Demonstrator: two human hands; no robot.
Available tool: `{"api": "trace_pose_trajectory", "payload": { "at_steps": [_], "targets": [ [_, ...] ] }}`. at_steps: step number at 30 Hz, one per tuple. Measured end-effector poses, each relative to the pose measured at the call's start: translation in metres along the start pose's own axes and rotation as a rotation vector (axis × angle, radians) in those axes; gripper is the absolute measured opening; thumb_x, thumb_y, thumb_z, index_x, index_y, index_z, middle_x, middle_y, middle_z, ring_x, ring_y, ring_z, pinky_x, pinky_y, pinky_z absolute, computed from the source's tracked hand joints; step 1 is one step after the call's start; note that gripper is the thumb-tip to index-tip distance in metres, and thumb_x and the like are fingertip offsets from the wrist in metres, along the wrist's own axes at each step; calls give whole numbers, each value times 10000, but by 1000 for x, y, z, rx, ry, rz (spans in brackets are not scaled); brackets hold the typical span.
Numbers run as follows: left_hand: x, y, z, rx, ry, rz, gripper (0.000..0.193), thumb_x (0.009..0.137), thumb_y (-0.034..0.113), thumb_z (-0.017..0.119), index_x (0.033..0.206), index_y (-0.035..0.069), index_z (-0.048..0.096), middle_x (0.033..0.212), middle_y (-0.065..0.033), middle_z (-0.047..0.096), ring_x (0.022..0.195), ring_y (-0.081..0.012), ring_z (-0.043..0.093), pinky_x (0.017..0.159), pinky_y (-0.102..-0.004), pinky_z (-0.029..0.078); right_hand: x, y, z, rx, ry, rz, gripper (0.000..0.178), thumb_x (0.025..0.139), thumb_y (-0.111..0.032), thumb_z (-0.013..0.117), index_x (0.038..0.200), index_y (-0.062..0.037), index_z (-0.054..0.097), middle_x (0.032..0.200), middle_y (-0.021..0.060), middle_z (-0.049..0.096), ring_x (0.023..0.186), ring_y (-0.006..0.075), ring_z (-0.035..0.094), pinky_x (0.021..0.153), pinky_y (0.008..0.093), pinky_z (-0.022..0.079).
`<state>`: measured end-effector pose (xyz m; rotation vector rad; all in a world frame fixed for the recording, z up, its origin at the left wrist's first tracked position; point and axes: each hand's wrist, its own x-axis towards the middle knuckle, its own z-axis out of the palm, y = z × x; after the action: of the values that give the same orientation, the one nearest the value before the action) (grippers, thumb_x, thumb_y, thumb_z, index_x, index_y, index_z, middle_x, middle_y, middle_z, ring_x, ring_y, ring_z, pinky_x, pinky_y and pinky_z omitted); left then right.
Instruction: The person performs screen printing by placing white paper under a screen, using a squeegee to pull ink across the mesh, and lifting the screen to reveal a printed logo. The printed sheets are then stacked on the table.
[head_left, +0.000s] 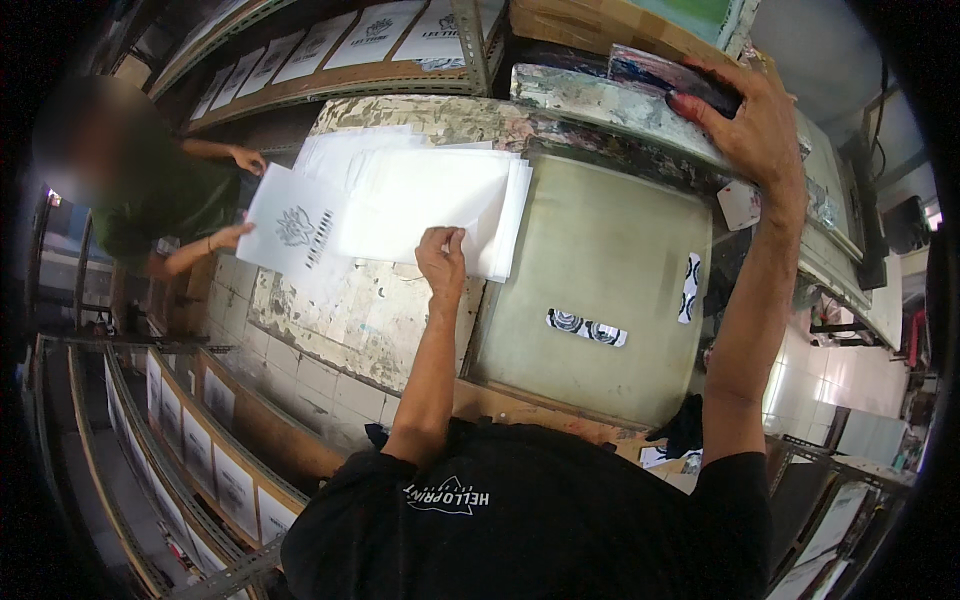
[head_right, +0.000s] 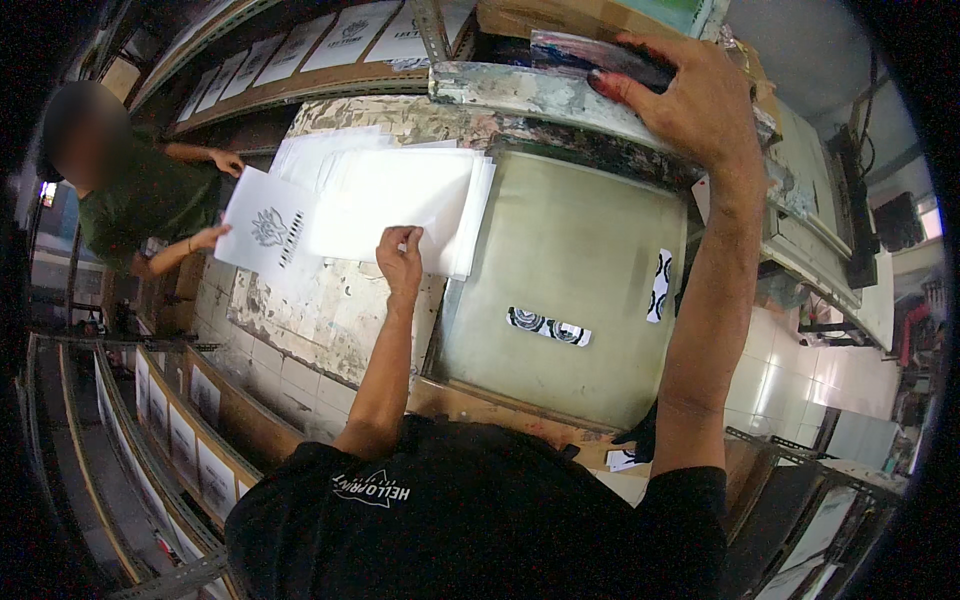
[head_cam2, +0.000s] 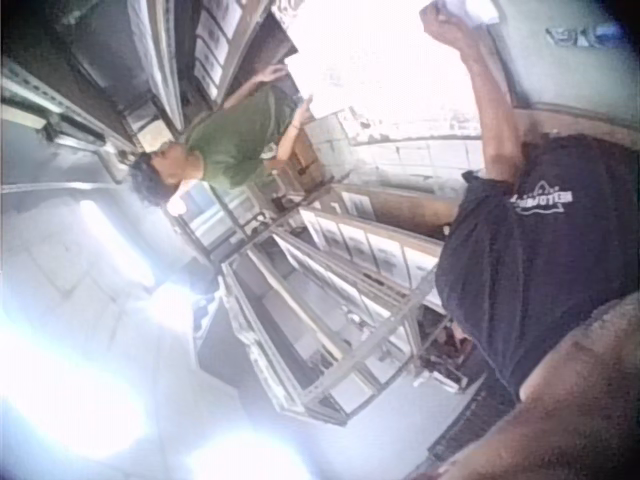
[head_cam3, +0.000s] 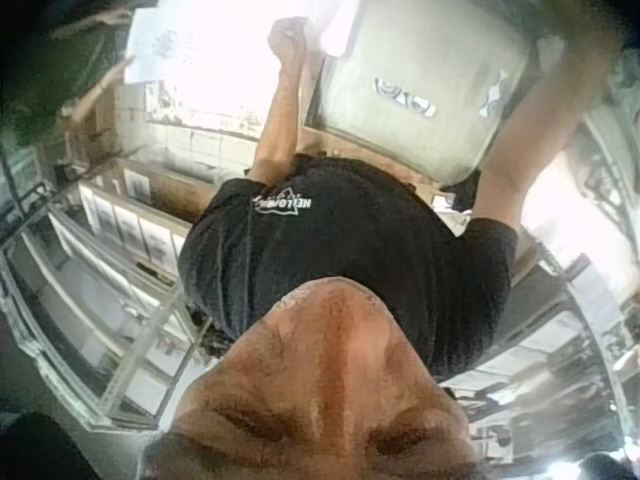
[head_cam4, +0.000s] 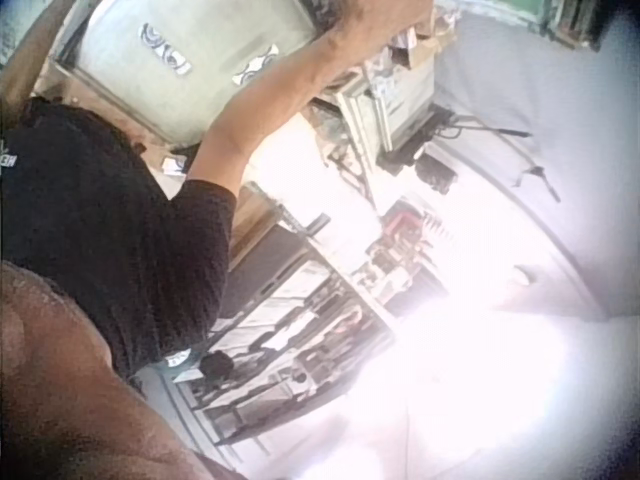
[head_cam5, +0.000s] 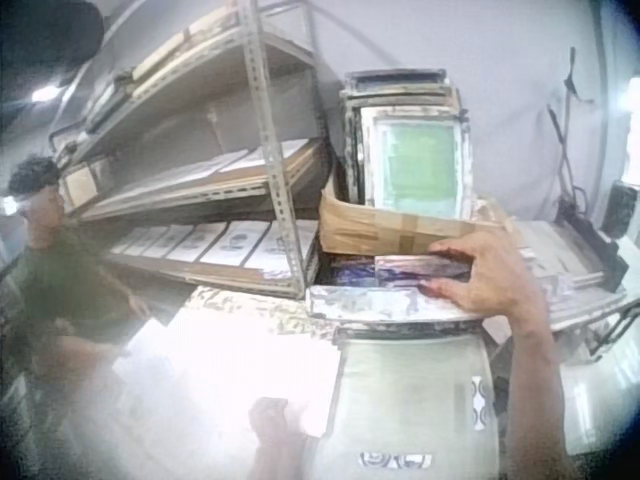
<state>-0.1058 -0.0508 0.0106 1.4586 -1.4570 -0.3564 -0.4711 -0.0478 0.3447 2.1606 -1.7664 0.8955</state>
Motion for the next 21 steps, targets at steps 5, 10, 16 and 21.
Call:
{"api": "trace_pose_trajectory", "payload": {
  "at_steps": [5, 10, 16, 21],
  "targets": [
    [-6, 51, -2, -58, -591, 180, 182, 849, 122, 739, 1029, 101, 756, 1098, -103, 699, 1021, -280, 650, 879, -417, 494, 0, 6, 1, -19, 46, -33, 532, 752, -541, 781, 1135, -173, 746, 1007, 139, 743, 916, 339, 706, 839, 411, 547],
    [-54, 65, 38, 370, -860, 377, 446, 905, 382, 654, 1316, 212, 630, 1527, -54, 420, 1438, -360, 305, 1097, -684, 215, -2, 5, -2, -37, 24, -50, 490, 753, -454, 802, 1127, -143, 744, 1011, 136, 740, 898, 315, 700, 815, 391, 535],
    [-74, 80, 128, 212, -999, 627, 517, 935, 413, 596, 1424, 256, 536, 1617, -33, 291, 1502, -378, 178, 1167, -670, 122, -1, -3, -2, -22, 42, -52, 474, 744, -437, 820, 1094, -125, 754, 1019, 125, 741, 875, 295, 698, 791, 355, 530],
    [-95, 103, 158, 213, -1049, 725, 511, 946, 412, 584, 1429, 255, 529, 1616, -43, 290, 1508, -369, 159, 1175, -659, 101, 1, -12, -14, 66, -41, 39, 540, 731, -467, 800, 1047, -32, 755, 1033, 205, 728, 996, 345, 685, 924, 393, 510]
  ]
}}
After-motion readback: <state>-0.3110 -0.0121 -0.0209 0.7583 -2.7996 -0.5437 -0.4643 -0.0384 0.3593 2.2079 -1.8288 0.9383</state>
